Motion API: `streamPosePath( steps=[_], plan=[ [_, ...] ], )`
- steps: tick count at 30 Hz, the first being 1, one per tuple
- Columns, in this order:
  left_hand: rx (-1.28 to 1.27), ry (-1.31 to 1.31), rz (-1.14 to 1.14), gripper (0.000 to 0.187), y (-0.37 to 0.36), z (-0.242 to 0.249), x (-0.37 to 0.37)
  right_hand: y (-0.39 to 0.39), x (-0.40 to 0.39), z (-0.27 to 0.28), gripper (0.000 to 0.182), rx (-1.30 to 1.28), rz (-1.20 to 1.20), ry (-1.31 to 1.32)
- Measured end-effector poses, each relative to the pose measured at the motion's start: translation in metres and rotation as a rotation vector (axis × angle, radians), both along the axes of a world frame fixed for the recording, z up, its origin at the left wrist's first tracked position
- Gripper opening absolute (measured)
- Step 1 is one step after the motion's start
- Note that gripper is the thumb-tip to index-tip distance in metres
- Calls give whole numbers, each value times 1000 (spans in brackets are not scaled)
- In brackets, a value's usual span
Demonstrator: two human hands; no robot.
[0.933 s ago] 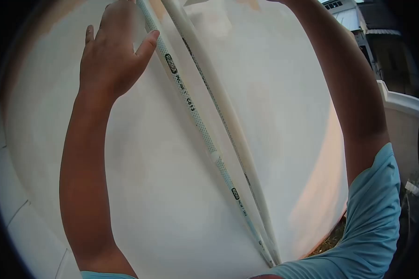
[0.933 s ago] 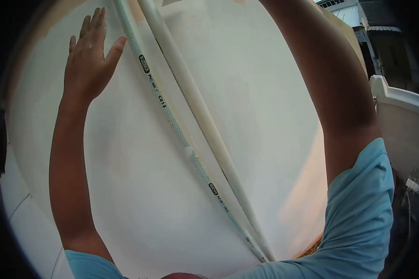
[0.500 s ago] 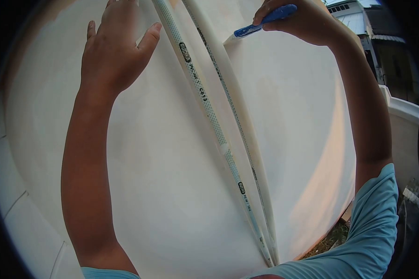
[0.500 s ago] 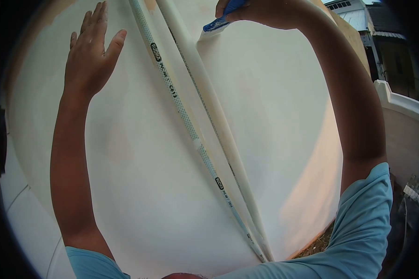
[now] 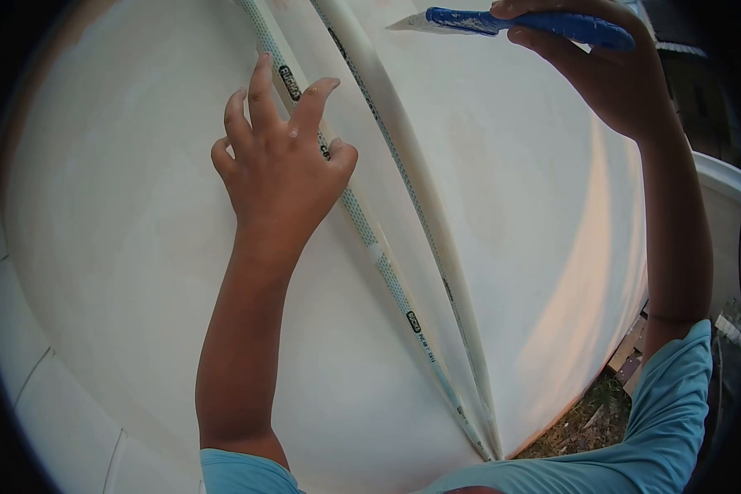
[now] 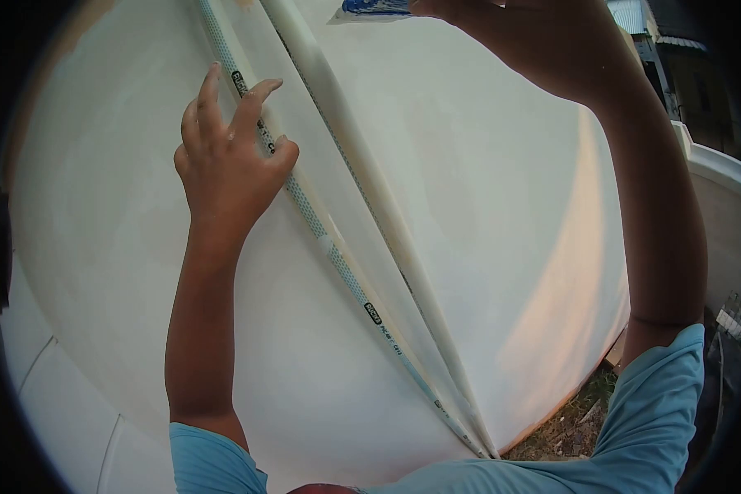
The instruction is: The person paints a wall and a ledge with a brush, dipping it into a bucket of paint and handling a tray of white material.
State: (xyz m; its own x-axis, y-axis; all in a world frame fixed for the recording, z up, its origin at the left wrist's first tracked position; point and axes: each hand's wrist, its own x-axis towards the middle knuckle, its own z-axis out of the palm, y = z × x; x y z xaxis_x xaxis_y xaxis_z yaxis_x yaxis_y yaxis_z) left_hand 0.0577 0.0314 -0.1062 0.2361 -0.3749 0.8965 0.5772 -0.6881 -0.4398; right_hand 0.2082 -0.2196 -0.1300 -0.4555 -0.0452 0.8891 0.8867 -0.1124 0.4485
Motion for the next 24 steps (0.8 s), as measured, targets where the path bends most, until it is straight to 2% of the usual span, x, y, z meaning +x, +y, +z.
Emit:
streamPosePath(
  steps=[2, 3, 5, 7, 9, 10, 13, 15, 16, 17, 19, 20, 24],
  plan=[
    [290, 56, 186, 24, 5, 0, -6, 10, 5, 6, 15, -9, 85, -39],
    [287, 60, 188, 24, 10, 1, -10, 15, 2, 6, 16, 5, 152, -73],
    [443, 216, 114, 10, 16, 2, -9, 18, -4, 1, 15, 47, 154, -99],
    [445, 278, 135, 9, 16, 2, -1, 15, 6, -7, 15, 85, 153, -121],
    [433, 335, 163, 8, 19, -2, 5, 11, 23, -11, 17, 104, 138, -301],
    [454, 341, 146, 8, 20, -3, 5, 12, 28, -17, 17, 100, 142, -288],
    [470, 358, 140, 7, 28, -5, 10, 28, 40, -34, 21, 143, 336, -357],
    [490, 358, 142, 7, 28, -4, 9, 38, 35, -47, 25, 56, 438, -308],
    [484, 367, 149, 7, 30, -4, 9, 56, 32, -55, 24, 175, 449, -250],
    [486, 366, 162, 7, 32, -5, 9, 64, 28, -60, 24, 176, 457, -239],
    [500, 371, 175, 8, 33, -6, 7, 75, 19, -66, 22, 88, 346, -150],
    [494, 397, 184, 8, 33, -5, 6, 88, 9, -70, 20, 95, 482, -17],
    [484, 435, 185, 10, 36, -4, 5, 105, -4, -53, 18, 82, 444, 117]
  ],
)
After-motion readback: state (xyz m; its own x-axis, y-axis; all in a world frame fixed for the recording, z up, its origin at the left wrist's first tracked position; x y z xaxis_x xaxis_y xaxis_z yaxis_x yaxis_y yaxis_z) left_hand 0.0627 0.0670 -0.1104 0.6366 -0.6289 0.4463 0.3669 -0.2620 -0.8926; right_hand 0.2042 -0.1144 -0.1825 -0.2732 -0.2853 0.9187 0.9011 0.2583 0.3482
